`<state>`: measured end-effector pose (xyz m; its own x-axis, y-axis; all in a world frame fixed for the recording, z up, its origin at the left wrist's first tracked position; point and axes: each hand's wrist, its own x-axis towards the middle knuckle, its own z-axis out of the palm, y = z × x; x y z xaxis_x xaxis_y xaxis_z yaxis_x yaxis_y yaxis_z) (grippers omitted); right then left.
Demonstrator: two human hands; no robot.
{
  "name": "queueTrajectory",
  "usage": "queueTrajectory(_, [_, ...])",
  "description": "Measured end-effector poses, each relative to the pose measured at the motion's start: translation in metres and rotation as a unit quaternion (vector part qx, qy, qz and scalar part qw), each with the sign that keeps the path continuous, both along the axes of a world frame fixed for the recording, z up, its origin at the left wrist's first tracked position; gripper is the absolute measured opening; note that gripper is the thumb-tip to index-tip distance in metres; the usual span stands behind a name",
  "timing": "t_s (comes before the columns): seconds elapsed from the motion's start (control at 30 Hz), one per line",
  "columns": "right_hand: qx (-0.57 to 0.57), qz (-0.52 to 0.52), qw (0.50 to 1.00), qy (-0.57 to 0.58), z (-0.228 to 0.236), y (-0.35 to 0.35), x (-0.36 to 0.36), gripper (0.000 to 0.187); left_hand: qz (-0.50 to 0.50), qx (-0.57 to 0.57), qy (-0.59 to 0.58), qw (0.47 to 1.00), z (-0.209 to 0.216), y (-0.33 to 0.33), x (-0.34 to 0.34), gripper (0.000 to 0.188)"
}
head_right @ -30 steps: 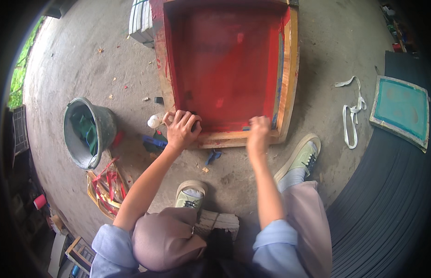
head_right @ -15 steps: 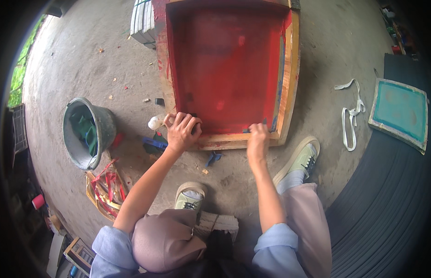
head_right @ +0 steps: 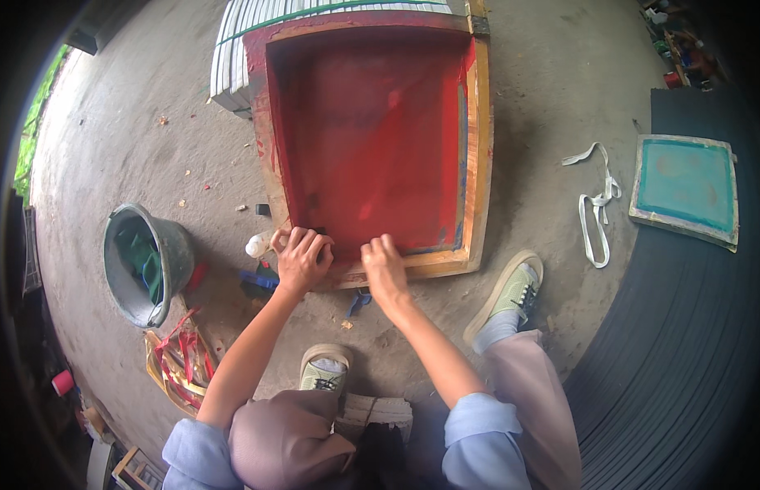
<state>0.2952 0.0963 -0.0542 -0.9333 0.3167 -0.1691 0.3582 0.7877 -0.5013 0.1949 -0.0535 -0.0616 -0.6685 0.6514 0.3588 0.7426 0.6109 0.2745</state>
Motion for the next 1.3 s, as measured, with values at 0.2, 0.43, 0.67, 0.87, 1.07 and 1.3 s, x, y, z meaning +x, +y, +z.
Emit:
queueTrajectory(0.2, [0.198, 0.022, 0.980, -0.026, 0.009, 0.081, 0.038, 0.010, -0.001, -0.006, 0.008, 1.000, 0.002, -0.003, -0.001, 0.011])
queueTrajectory(0.43, [0.095, -0.162, 0.982, -0.004, 0.006, 0.092, 0.045, 0.010, -0.003, 0.004, -0.001, 1.000, 0.000, -0.001, 0.000, 0.011])
queueTrajectory(0.67, [0.110, -0.126, 0.983, 0.074, 0.000, 0.090, 0.040, 0.012, 0.005, -0.006, 0.000, 1.000, 0.000, -0.002, -0.002, 0.010])
queueTrajectory(0.87, [0.152, -0.081, 0.963, 0.208, 0.018, 0.146, -0.057, 0.012, -0.003, -0.003, 0.008, 1.000, 0.000, 0.006, 0.002, 0.011])
queueTrajectory(1.07, [0.072, -0.097, 0.974, 0.193, 0.015, 0.113, -0.052, 0.013, 0.008, -0.020, 0.009, 1.000, 0.001, -0.004, -0.001, 0.010])
queueTrajectory(1.3, [0.056, -0.027, 0.987, 0.147, -0.026, 0.071, 0.008, 0.006, 0.005, -0.007, 0.006, 1.000, -0.001, 0.003, 0.001, 0.009])
